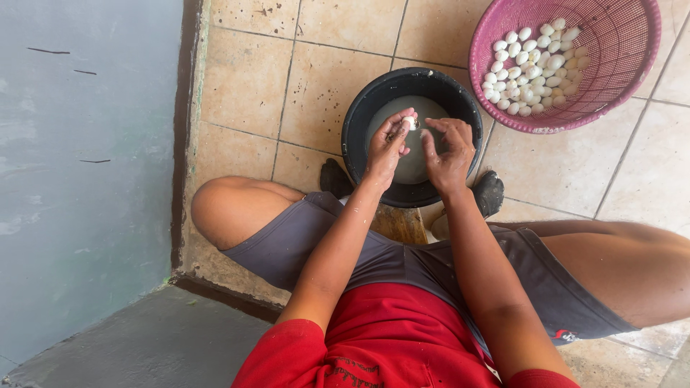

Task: The person sits on the floor and peels boiled eggs by hand. They dip each egg into a black bucket of water, remove the shell, and place the peeled egg into a pink basket.

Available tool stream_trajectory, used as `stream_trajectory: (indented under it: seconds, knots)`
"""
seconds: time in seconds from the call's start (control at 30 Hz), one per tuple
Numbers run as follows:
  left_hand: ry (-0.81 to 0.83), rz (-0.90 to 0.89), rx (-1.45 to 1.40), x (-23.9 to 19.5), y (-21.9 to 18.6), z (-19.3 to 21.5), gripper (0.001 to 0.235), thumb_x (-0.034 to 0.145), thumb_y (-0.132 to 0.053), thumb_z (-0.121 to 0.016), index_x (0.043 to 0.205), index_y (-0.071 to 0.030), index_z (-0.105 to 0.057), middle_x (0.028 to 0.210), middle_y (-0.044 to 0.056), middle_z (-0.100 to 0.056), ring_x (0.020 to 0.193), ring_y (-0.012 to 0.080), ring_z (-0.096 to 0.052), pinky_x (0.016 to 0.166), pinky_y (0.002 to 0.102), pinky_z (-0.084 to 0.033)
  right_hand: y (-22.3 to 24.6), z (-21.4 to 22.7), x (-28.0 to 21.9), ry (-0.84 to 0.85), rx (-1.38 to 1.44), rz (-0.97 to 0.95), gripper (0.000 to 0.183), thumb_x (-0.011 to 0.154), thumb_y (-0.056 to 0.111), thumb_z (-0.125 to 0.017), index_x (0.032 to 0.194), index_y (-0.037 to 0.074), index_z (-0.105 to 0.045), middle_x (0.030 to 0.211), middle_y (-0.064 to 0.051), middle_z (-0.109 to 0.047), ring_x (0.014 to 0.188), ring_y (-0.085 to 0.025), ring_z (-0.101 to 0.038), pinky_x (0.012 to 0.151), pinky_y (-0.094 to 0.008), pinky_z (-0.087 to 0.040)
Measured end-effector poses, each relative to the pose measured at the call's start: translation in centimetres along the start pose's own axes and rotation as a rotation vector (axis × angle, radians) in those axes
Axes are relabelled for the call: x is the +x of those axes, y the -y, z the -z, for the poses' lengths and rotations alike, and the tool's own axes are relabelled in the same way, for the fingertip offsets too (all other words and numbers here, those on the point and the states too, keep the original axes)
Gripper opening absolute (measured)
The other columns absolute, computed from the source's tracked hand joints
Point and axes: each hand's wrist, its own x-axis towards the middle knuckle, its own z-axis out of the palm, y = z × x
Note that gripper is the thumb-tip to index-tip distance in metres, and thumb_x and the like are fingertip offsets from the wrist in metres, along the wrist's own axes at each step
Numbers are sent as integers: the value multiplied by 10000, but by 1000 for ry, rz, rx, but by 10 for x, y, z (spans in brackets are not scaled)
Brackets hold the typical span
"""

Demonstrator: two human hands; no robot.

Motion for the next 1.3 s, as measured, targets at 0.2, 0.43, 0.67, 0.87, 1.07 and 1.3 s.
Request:
stream_trajectory:
  seconds: [0.2,0.43,0.67,0.87,1.07,1.3]
  knots:
    - [22,-4,97,-4,1,0,270,1017,-250,-695,1270,-157,-690,1254,-31,-688,831,-11,-549,694,185,-474,3,0,-1,-13,-52,88,97,958,32,-781,1052,42,-756,1001,-83,-717,917,-228,-629,777,-341,-508]
    - [66,31,-42,-7,4,-3,298,1025,-276,-649,1298,-160,-671,1267,-27,-702,646,-11,-413,633,167,-432,-43,-21,-13,-95,350,-433,56,1057,68,-691,1034,17,-692,924,-18,-710,815,-74,-622,729,-220,-490]
    - [71,-20,346,-1,16,0,262,1046,-250,-658,1292,-170,-695,1228,28,-718,930,17,-622,693,214,-510,-85,-41,-26,19,881,-958,241,1013,148,-510,1212,68,-621,1117,-64,-671,922,-138,-690,829,-299,-613]
    - [-85,-509,745,9,50,19,302,1047,-243,-625,1325,-133,-664,1349,123,-662,1214,324,-652,917,392,-553,-127,-64,-34,99,1086,-1126,341,1031,173,-568,1290,-46,-607,1243,-164,-635,1112,-261,-668,1027,-391,-552]
    - [272,275,1431,41,134,55,296,956,-175,-639,1234,-102,-707,1273,198,-665,1194,382,-632,983,455,-524,-183,-92,-41,732,-516,-737,345,1033,191,-503,1247,-36,-652,1234,-235,-665,1130,-334,-676,1010,-419,-545]
    - [491,405,1749,70,197,77,360,797,-56,-713,1153,-76,-758,1266,225,-676,1236,388,-629,1012,450,-539,-207,-112,-62,876,-672,-642,371,1064,189,-424,1203,-49,-673,1260,-299,-660,1181,-413,-657,1011,-453,-533]
